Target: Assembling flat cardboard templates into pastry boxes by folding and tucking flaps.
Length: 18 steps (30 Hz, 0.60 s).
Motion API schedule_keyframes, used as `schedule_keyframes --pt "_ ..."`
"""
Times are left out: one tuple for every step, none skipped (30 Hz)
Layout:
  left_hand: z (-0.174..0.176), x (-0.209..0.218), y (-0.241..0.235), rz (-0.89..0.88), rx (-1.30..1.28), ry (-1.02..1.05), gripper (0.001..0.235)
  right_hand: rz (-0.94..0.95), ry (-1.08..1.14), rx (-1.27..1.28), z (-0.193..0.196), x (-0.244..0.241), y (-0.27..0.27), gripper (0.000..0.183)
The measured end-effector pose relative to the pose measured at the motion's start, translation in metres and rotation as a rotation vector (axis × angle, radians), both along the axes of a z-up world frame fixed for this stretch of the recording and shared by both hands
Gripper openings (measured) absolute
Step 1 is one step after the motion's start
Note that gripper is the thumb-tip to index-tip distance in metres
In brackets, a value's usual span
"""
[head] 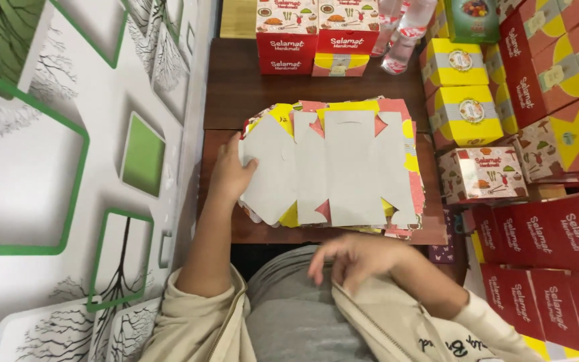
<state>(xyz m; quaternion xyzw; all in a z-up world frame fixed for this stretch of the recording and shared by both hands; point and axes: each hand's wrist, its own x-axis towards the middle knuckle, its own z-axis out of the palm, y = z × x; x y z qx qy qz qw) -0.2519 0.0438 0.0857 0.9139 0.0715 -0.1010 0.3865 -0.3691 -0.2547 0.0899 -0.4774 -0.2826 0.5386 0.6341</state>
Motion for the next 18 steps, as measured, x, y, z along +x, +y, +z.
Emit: schedule_keyframes --pt "-0.005 0.003 0.001 0.002 0.003 -0.003 0.071 0.002 -0.003 0.003 -0.004 0.01 -0.006 0.07" --pt "-0.01 0.005 0.003 0.018 0.02 0.015 0.073 -0.114 -0.067 0.01 -0.008 0.02 -0.012 0.068" --pt "-0.015 0.008 0.004 0.035 0.036 0.032 0.076 -0.23 -0.131 0.018 -0.012 0.031 -0.018 0.066" --pt "-0.019 0.008 0.004 0.038 0.038 0.026 0.076 -0.227 -0.136 0.021 -0.016 0.037 -0.024 0.066" --pt "-0.022 0.008 0.004 0.06 0.033 0.02 0.075 -0.54 -0.31 -0.209 -0.019 0.043 -0.03 0.044" --pt "-0.027 0.006 0.003 0.081 0.029 0.019 0.074 -0.853 -0.475 -0.445 -0.023 0.046 -0.036 0.023" --pt "-0.022 0.006 0.002 0.083 0.031 0.02 0.074 -0.851 -0.475 -0.443 -0.028 0.052 -0.046 0.023" --pt "-0.019 0.004 -0.001 0.091 0.022 0.006 0.073 -1.066 -0.645 -0.704 -0.034 0.054 -0.057 0.029" --pt "-0.015 0.003 -0.004 0.099 0.013 -0.008 0.072 -1.273 -0.817 -0.972 -0.039 0.056 -0.068 0.036" --pt "-0.015 0.002 -0.005 0.093 0.012 -0.007 0.072 -1.277 -0.815 -0.976 -0.044 0.056 -0.081 0.036" --pt "-0.015 0.0 -0.007 0.098 0.014 -0.02 0.069 -1.229 -0.895 -1.178 -0.049 0.057 -0.094 0.054" --pt "-0.013 -0.001 -0.007 0.109 0.017 -0.037 0.065 -1.168 -0.978 -1.374 -0.054 0.061 -0.105 0.073" --pt "-0.012 0.0 -0.008 0.11 0.016 -0.04 0.065 -1.17 -0.981 -1.372 -0.051 0.063 -0.105 0.073" --pt "-0.011 0.0 -0.01 0.124 0.009 -0.025 0.059 -1.127 -0.884 -1.421 -0.049 0.065 -0.104 0.072" --pt "-0.01 0.0 -0.011 0.138 0.002 -0.011 0.054 -1.083 -0.787 -1.467 -0.047 0.067 -0.103 0.071" --pt "-0.009 0.0 -0.012 0.139 0.003 -0.012 0.054 -1.083 -0.788 -1.465 -0.045 0.067 -0.1 0.071" --pt "-0.008 0.001 -0.013 0.144 -0.018 -0.01 0.053 -1.13 -0.718 -1.427 -0.043 0.067 -0.097 0.073" --pt "-0.008 0.0 -0.014 0.147 -0.037 -0.005 0.052 -1.174 -0.644 -1.39 -0.042 0.065 -0.094 0.076"
